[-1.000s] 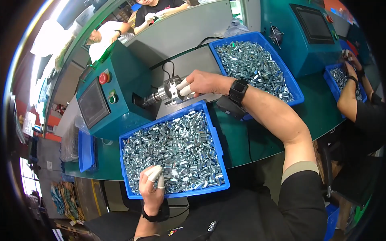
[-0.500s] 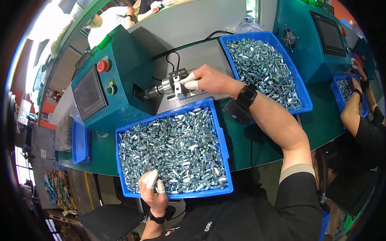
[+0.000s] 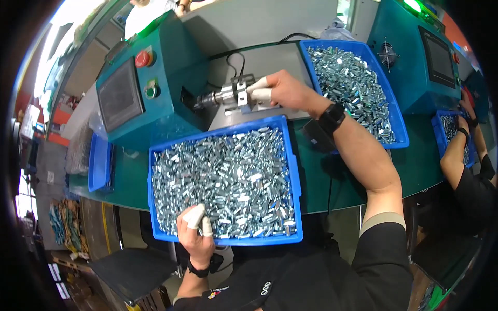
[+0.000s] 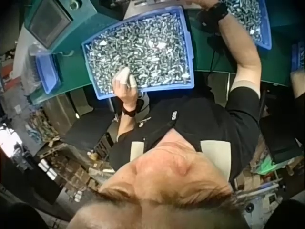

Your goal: The person picks up a metal part from a blue bin and inserts it into a machine. After the machine cycles, the person removes the part and places it into a different blue bin, repeating the process.

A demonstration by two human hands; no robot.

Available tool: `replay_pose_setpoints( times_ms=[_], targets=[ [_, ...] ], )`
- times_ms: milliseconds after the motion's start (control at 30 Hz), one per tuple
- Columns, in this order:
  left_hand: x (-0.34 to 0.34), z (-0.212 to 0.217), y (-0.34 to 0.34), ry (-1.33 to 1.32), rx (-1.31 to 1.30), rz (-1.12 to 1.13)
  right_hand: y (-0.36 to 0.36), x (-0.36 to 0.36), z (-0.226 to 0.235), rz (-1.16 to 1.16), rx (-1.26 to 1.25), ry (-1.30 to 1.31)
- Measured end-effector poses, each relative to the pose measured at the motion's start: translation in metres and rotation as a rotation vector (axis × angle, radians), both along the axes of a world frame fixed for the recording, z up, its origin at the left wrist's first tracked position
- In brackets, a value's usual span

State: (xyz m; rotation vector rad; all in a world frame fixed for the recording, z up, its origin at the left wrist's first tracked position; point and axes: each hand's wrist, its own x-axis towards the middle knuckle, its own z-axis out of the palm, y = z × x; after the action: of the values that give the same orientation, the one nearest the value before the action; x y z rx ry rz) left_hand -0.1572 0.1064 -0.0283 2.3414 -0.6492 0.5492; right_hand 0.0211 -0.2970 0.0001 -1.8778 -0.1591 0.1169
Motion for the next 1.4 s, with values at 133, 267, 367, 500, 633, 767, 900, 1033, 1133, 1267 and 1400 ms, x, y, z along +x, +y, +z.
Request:
replay_pose_setpoints(
  times_ms=[133, 267, 367, 500, 633, 767, 900, 1033, 1133, 1267, 1400],
  targets=[
    [0.006, -0.002, 0.001, -0.036, 0.003, -0.006, 0.000, -0.004, 0.007, -0.082, -0.026, 0.062],
    [0.014, 0.003, 0.003, 0.000, -0.007, -0.064, -0.011, -0.003, 0.001, -0.270, -0.037, 0.060],
    [0.025, 0.022, 0.005, 0.089, 0.040, -0.225, -0.008, 0.001, -0.003, -0.366, -0.051, -0.002],
    [0.055, 0.043, -0.008, 0.031, 0.218, -0.417, 0.011, -0.002, 0.010, -0.411, -0.238, -0.152],
    [0.080, 0.043, -0.020, 0.039, 0.452, -0.487, 0.030, 0.000, 0.025, -0.441, -0.669, -0.291],
    [0.087, 0.051, -0.034, 0.065, 0.617, -0.535, 0.040, 0.006, 0.040, -0.448, -0.951, -0.326],
    [0.086, 0.051, -0.041, -0.004, 0.726, -0.558, 0.035, -0.006, 0.058, -0.458, -0.975, -0.348],
    [0.087, 0.051, -0.041, -0.014, 0.728, -0.602, -0.004, -0.037, 0.054, -0.446, -1.004, -0.276],
    [0.091, 0.051, -0.036, 0.018, 0.706, -0.609, -0.056, -0.079, 0.041, -0.519, -1.104, -0.142],
    [0.093, 0.056, -0.034, 0.070, 0.685, -0.615, -0.119, -0.138, 0.020, -0.649, -1.171, -0.263],
    [0.093, 0.058, -0.025, 0.096, 0.675, -0.570, -0.109, -0.160, 0.021, -0.686, -0.819, -0.136]
  ],
)
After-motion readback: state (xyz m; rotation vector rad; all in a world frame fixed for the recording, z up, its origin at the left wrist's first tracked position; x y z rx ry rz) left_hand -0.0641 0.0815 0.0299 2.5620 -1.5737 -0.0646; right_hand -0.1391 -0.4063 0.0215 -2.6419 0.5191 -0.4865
